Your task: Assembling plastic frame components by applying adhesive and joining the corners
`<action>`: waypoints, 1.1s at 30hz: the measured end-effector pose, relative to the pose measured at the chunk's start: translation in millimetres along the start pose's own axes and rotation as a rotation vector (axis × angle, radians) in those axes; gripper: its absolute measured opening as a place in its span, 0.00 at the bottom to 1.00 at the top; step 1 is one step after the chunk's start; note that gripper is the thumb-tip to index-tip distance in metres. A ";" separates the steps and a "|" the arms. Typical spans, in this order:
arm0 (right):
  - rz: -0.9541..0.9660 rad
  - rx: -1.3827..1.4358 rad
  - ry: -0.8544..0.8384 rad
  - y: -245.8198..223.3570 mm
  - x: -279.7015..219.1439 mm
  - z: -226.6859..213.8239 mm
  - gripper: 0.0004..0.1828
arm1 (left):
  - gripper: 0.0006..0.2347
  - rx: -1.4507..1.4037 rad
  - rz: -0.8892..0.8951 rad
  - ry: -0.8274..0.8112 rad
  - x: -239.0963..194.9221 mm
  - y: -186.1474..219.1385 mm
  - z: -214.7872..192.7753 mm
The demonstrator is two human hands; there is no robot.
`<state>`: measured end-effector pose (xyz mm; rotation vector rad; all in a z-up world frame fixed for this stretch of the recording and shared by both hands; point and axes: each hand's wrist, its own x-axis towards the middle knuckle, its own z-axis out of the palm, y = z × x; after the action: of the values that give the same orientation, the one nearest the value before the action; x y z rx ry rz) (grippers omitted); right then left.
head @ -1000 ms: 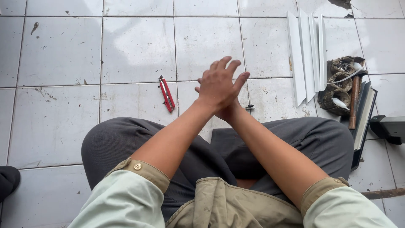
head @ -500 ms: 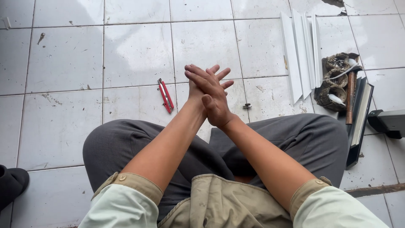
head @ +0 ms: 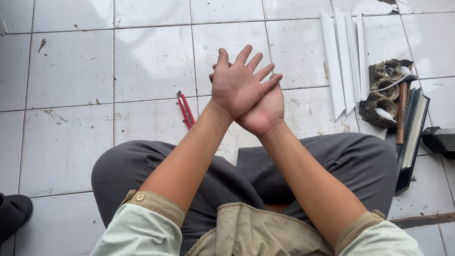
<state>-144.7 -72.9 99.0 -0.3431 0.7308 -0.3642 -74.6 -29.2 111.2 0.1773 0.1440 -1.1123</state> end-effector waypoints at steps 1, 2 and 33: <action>0.044 0.172 -0.018 -4.1 1.8 2.3 0.41 | 0.39 0.069 -0.077 0.052 4.3 9.8 -2.9; 0.046 0.175 -0.021 -5.2 3.4 3.8 0.41 | 0.39 0.072 -0.075 0.053 -0.3 10.1 3.7; -0.625 -1.555 -0.092 -191.1 7.8 -40.0 0.31 | 0.23 2.514 -0.288 0.505 12.9 7.3 -70.7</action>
<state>-205.7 -252.0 147.9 -2.0698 0.6783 -0.2907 -64.2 -22.3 40.1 2.6953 -0.9145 -0.8483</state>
